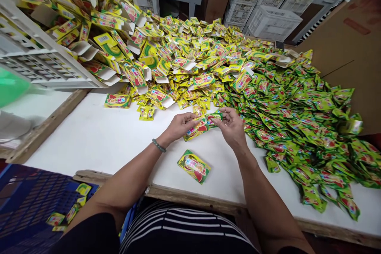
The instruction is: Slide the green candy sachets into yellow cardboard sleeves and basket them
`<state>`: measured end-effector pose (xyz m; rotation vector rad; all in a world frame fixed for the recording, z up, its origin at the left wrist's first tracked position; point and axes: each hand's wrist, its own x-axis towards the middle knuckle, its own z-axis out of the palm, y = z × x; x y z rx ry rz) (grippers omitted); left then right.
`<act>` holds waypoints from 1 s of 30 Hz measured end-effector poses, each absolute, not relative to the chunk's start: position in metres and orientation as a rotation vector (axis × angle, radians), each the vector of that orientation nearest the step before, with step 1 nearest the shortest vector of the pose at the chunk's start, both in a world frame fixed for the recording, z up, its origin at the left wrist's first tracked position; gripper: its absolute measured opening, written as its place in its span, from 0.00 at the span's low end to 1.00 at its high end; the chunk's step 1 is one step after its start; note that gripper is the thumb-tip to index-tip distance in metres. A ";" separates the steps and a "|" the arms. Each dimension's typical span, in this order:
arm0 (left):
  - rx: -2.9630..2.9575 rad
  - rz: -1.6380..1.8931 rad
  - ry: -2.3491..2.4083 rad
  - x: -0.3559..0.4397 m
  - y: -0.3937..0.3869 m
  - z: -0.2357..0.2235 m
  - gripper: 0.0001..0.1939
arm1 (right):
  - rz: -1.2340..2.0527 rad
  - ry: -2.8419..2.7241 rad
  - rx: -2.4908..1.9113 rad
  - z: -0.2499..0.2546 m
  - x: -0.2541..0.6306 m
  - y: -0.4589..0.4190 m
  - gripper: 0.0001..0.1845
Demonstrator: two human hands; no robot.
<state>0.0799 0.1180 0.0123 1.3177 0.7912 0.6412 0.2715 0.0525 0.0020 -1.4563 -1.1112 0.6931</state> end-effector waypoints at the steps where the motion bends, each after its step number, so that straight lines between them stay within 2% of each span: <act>1: 1.286 0.639 0.807 0.080 0.118 0.013 0.23 | 0.675 -1.136 -1.481 0.002 0.272 0.053 0.23; 11: 0.940 0.633 0.869 0.076 0.123 0.010 0.25 | 0.738 -1.224 -1.494 -0.003 0.260 0.066 0.24; 16: 0.939 0.810 1.026 0.062 0.136 0.006 0.21 | 0.526 -1.077 -1.814 -0.014 0.268 0.106 0.21; 19: 0.915 0.873 1.054 0.056 0.143 0.005 0.22 | 0.405 -1.258 -2.091 -0.025 0.262 0.126 0.22; 23: 0.927 0.843 1.037 0.056 0.143 0.003 0.23 | 0.404 -1.362 -2.211 -0.039 0.256 0.122 0.21; 26: 0.938 0.815 1.015 0.059 0.140 0.003 0.21 | 0.494 -1.310 -2.138 -0.045 0.265 0.099 0.20; 30: 1.011 0.756 1.036 0.061 0.136 0.003 0.18 | 0.700 -1.002 -1.690 -0.042 0.277 0.068 0.25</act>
